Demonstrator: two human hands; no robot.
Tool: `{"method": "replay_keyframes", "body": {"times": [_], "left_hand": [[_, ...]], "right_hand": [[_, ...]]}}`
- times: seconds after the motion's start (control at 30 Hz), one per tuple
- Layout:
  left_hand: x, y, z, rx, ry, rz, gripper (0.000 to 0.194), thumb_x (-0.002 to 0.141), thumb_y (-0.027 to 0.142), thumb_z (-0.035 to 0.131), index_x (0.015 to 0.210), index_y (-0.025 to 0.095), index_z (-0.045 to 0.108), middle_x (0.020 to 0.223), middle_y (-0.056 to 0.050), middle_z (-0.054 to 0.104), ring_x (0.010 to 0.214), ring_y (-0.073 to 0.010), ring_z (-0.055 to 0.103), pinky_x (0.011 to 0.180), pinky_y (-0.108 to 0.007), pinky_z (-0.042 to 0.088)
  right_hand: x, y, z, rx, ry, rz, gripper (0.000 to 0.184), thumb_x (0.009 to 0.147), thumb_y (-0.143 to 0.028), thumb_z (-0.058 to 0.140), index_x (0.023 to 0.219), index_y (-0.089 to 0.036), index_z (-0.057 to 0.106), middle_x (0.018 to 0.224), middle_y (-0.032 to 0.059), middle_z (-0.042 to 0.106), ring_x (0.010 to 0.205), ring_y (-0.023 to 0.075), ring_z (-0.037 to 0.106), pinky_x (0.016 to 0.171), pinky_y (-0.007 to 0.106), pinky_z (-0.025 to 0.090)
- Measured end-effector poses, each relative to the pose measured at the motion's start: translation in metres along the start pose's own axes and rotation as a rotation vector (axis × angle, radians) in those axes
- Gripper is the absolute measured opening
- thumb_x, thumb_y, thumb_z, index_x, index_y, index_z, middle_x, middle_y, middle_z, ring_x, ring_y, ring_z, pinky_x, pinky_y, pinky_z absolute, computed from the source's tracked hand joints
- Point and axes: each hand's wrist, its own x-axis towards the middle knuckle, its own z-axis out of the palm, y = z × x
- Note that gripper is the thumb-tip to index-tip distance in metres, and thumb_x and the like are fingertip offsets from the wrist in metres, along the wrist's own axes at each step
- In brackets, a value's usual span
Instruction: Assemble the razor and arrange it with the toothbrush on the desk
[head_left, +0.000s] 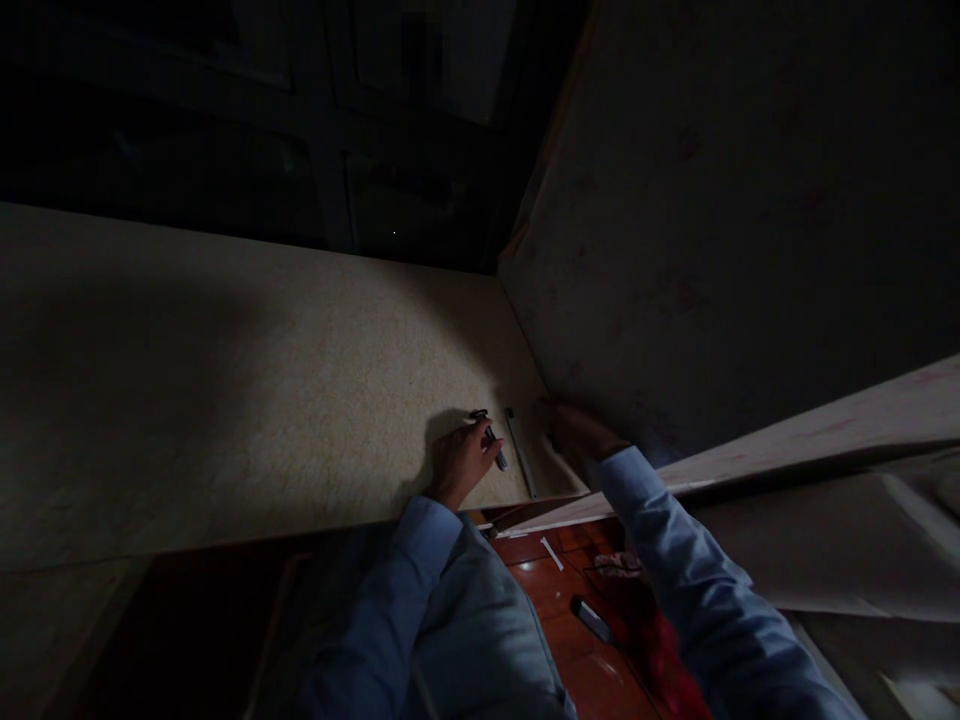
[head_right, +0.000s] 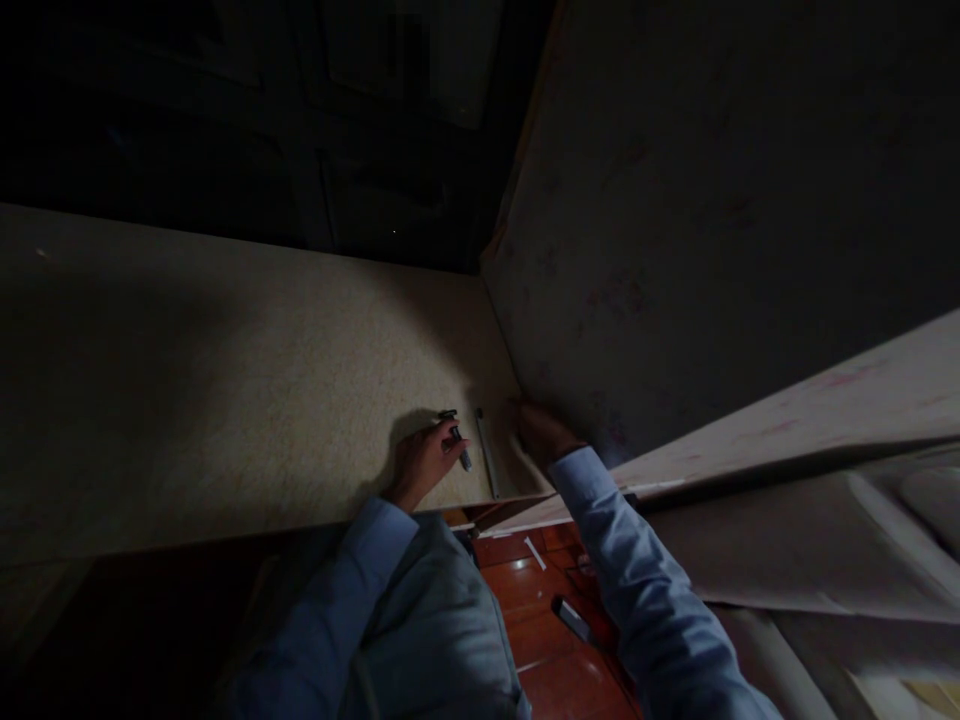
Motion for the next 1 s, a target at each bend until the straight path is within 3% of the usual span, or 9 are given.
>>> {"method": "replay_keyframes", "body": {"times": [0.07, 0.13, 0.23, 0.5, 0.67, 1.0], "left_hand": [[0.001, 0.001, 0.001, -0.003, -0.012, 0.023, 0.036, 0.092, 0.043, 0.066, 0.125, 0.03, 0.068, 0.102, -0.002, 0.08, 0.097, -0.0211, 0.073, 0.08, -0.028, 0.049], [0.001, 0.002, 0.001, -0.003, -0.026, 0.039, 0.035, 0.092, 0.042, 0.066, 0.124, 0.029, 0.069, 0.101, -0.003, 0.08, 0.096, -0.0216, 0.074, 0.08, -0.029, 0.049], [0.002, 0.003, 0.002, 0.0, -0.036, 0.047, 0.033, 0.093, 0.041, 0.065, 0.123, 0.028, 0.07, 0.101, -0.004, 0.079, 0.095, -0.0216, 0.073, 0.08, -0.029, 0.049], [0.003, 0.007, 0.003, 0.007, -0.036, 0.065, 0.029, 0.093, 0.038, 0.063, 0.119, 0.029, 0.073, 0.102, -0.004, 0.079, 0.096, -0.0199, 0.072, 0.083, -0.028, 0.05], [0.002, 0.007, 0.004, 0.006, 0.0, 0.115, 0.024, 0.092, 0.032, 0.063, 0.11, 0.029, 0.077, 0.113, -0.004, 0.075, 0.099, -0.019, 0.07, 0.084, -0.027, 0.05], [0.002, 0.008, 0.008, 0.017, 0.013, 0.164, 0.022, 0.09, 0.025, 0.062, 0.103, 0.026, 0.079, 0.108, -0.006, 0.075, 0.096, -0.0189, 0.07, 0.085, -0.027, 0.051]], "right_hand": [[-0.013, -0.008, -0.002, -0.016, -0.094, -0.031, 0.038, 0.095, -0.041, 0.063, 0.115, -0.011, 0.071, 0.12, 0.0113, 0.069, 0.093, 0.0181, 0.069, 0.086, 0.031, 0.056], [-0.029, -0.016, 0.002, -0.074, -0.159, -0.065, 0.026, 0.091, -0.034, 0.067, 0.105, -0.013, 0.076, 0.106, 0.0108, 0.076, 0.083, 0.0178, 0.071, 0.076, 0.025, 0.052], [-0.052, -0.027, 0.016, -0.169, -0.185, -0.063, 0.019, 0.094, -0.024, 0.062, 0.108, -0.02, 0.073, 0.102, 0.0097, 0.077, 0.084, 0.0184, 0.072, 0.071, 0.023, 0.046], [-0.079, -0.032, 0.048, -0.14, -0.069, 0.075, 0.026, 0.1, -0.023, 0.049, 0.109, -0.019, 0.073, 0.099, 0.011, 0.078, 0.084, 0.0203, 0.074, 0.067, 0.024, 0.046], [-0.082, -0.031, 0.057, -0.123, 0.026, 0.131, 0.029, 0.1, -0.02, 0.048, 0.111, -0.02, 0.075, 0.101, 0.0131, 0.079, 0.089, 0.0229, 0.075, 0.071, 0.026, 0.048], [-0.084, -0.032, 0.065, -0.097, 0.119, 0.158, 0.029, 0.101, -0.025, 0.048, 0.105, -0.019, 0.076, 0.096, 0.0129, 0.076, 0.081, 0.0214, 0.073, 0.068, 0.026, 0.046]]}}
